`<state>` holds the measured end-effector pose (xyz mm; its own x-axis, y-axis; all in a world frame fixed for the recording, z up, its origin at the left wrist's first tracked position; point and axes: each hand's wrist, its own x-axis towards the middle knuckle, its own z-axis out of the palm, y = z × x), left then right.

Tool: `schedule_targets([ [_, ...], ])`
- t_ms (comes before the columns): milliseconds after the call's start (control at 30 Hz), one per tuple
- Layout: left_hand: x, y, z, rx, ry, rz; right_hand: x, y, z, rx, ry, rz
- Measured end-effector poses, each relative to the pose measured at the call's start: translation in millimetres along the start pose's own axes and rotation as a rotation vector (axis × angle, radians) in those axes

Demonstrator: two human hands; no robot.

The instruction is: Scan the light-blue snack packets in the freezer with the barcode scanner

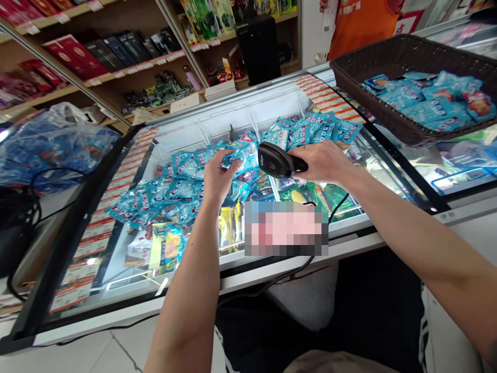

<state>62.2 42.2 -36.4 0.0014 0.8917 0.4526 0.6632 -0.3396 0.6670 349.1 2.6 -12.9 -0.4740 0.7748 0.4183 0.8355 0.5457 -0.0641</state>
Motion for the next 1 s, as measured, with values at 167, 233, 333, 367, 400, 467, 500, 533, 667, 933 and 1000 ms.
schedule_targets([
  [167, -1, -3, 1, -0.01, -0.028, 0.002, 0, -1, 0, -0.002, -0.013, -0.006],
  [233, -1, -5, 1, -0.007, -0.032, 0.0, 0, -1, 0, -0.015, -0.015, -0.01],
  [333, -1, -6, 2, 0.001, -0.032, -0.002, 0, -1, 0, -0.016, -0.012, -0.011],
  [367, -1, -6, 2, 0.007, -0.031, 0.002, 0, -1, 0, -0.014, -0.011, -0.012],
  [400, -1, -6, 2, 0.015, -0.034, 0.006, 0, -1, 0, -0.011, -0.011, -0.013],
  [467, 0, -5, 2, 0.033, -0.04, 0.012, 0, 0, -1, -0.003, -0.015, -0.017],
  [500, 0, -5, 2, 0.039, -0.041, 0.014, 0, 0, -1, -0.001, -0.016, -0.018],
  [533, 0, -4, 2, 0.043, -0.041, 0.016, 0, 0, -1, 0.001, -0.016, -0.02],
  [667, -1, 0, 3, 0.045, -0.03, 0.011, 1, 0, -1, 0.007, -0.017, -0.03],
  [933, 1, -8, -10, 0.108, 0.024, 0.049, 1, 3, 0, -0.021, 0.045, 0.07],
  [1000, 1, -11, -14, 0.239, 0.094, 0.057, 2, 5, 0, -0.027, 0.049, 0.099],
])
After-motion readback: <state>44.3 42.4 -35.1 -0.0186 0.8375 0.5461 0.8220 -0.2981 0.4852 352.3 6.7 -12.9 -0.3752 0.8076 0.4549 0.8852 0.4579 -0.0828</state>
